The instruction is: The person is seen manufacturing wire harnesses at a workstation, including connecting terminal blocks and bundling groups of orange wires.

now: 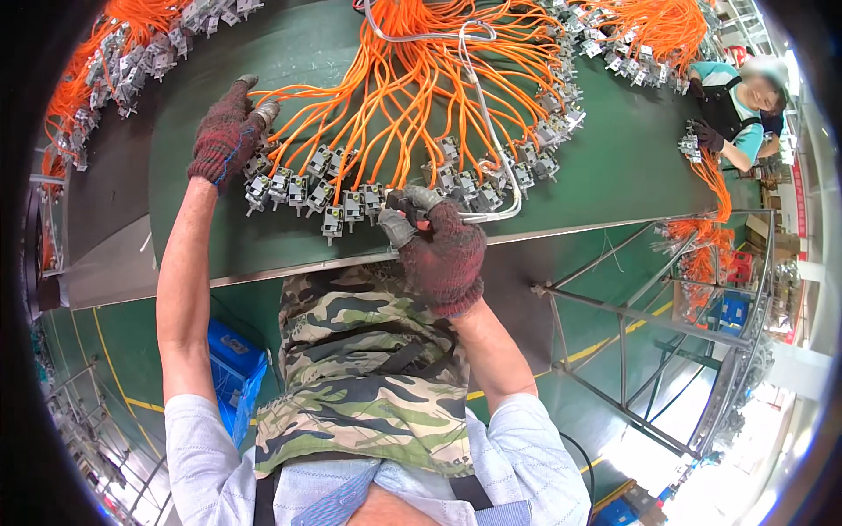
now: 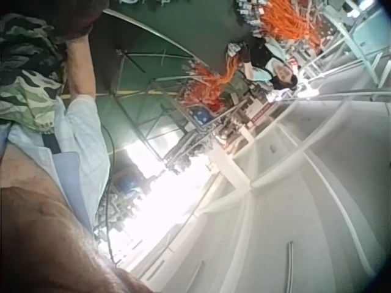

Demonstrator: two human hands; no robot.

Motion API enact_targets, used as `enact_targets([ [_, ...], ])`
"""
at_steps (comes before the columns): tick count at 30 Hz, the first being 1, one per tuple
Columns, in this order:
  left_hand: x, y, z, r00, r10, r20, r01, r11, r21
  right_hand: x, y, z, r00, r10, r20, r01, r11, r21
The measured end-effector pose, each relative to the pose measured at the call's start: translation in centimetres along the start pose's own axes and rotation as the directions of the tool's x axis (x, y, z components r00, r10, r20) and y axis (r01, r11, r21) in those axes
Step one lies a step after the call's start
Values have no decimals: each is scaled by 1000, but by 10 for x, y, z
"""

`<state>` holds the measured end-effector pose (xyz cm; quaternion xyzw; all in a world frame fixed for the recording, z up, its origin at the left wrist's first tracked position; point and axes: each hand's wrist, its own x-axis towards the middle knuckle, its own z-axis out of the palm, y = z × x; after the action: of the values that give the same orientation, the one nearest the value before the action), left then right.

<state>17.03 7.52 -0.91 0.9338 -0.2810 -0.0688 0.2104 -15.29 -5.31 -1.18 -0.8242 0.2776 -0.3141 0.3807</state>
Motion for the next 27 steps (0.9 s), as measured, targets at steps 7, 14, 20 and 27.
enact_targets([
  [7,-2,-4,3,1000,8,-19,-8,1000,-24,0,8,2,999,-53,-3,52,997,-48],
  [14,-3,-3,1,1000,0,-23,-1,999,-44,9,3,-1,996,-79,40,81,994,-73],
  [20,-1,-55,6,962,217,-169,-270,858,-437,15,8,-7,996,-18,91,8,994,108],
  [27,-42,-75,-8,865,495,82,-451,840,-302,17,38,-9,999,51,15,-53,939,339],
])
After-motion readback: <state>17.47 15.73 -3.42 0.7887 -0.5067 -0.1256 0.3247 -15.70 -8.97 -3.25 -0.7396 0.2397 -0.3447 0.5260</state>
